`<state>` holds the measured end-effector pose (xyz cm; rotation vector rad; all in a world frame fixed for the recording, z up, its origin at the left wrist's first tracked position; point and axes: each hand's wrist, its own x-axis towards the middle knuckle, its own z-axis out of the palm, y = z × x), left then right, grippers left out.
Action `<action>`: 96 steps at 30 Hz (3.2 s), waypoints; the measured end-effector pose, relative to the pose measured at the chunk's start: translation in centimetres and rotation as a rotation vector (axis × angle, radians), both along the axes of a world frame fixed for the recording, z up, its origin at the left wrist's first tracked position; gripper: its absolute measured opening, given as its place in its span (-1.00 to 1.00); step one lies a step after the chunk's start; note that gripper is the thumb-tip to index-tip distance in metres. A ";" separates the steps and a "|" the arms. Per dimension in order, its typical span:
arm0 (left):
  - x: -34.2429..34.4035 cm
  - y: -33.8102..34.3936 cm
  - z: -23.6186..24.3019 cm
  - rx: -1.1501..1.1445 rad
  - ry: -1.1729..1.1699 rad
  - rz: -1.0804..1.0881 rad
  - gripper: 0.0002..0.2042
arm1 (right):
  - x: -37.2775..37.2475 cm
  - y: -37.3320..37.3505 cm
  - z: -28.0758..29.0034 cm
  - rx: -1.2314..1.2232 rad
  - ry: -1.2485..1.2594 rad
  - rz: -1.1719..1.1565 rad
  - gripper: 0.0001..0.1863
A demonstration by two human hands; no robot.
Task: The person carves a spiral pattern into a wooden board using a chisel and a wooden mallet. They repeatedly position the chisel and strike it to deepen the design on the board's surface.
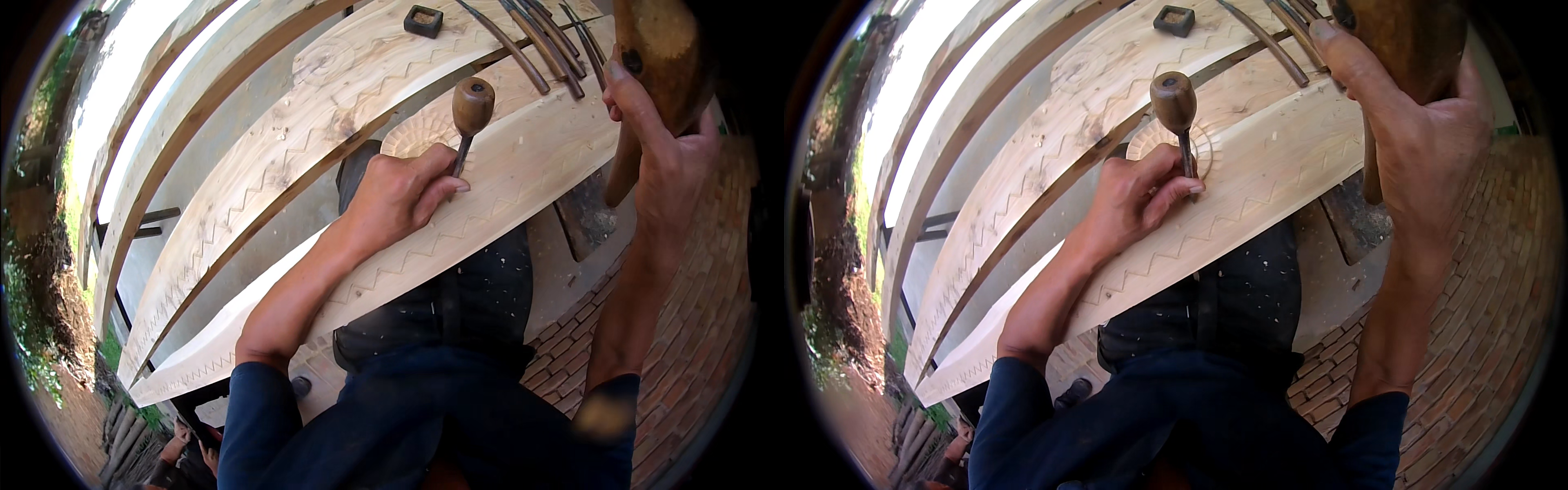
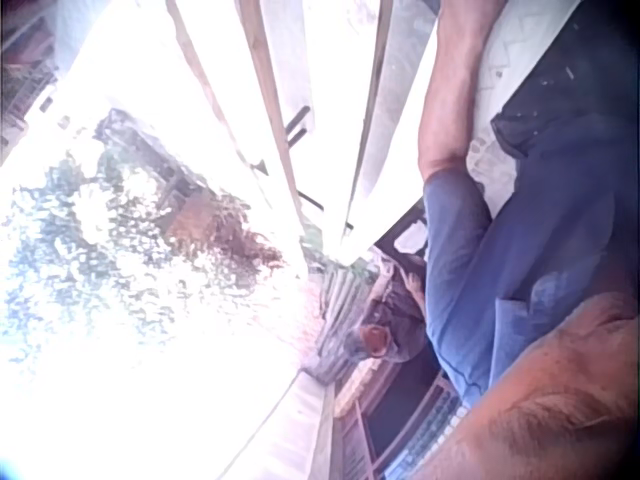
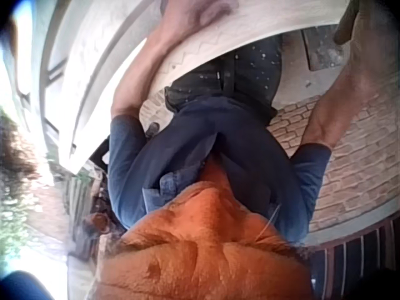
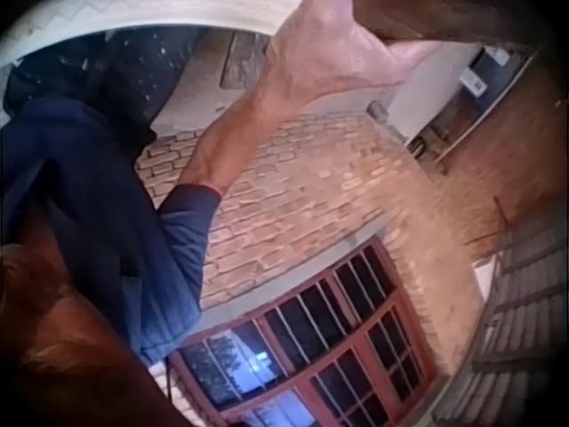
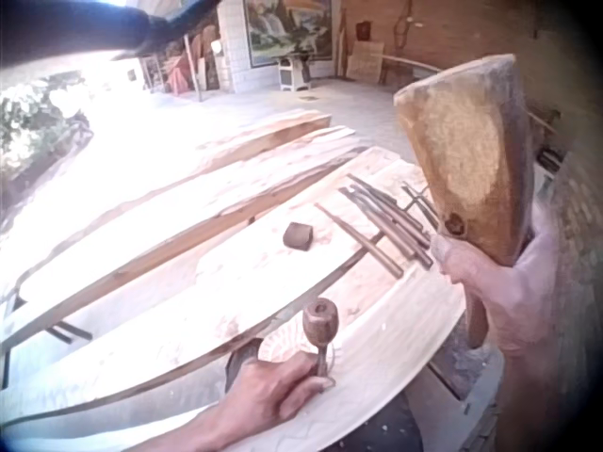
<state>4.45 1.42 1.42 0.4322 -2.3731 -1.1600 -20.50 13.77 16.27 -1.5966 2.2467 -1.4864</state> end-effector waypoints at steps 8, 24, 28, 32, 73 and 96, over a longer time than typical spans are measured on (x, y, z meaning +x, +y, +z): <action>0.7 0.3 -0.2 0.019 0.021 0.034 -0.85 | 0.1 -1.5 1.2 0.154 0.513 0.174 -0.28; 0.1 0.7 0.5 -0.051 -0.022 0.004 -0.84 | 3.3 -0.6 0.4 0.294 0.738 0.025 -0.39; 0.6 0.8 -0.8 0.046 0.052 0.077 -0.85 | 2.3 0.0 -1.4 0.110 0.394 0.006 -0.48; -0.3 1.0 -2.9 0.632 0.394 0.263 -0.85 | 2.7 2.5 -4.1 0.100 -0.281 -0.091 -0.63; -0.3 1.1 -1.8 0.377 0.074 0.140 -0.86 | 3.2 3.4 -9.9 0.242 -0.675 -0.137 -0.65; -1.1 0.8 0.3 0.034 0.076 0.060 -0.84 | 1.9 -0.9 -2.9 0.103 -0.061 0.021 -0.44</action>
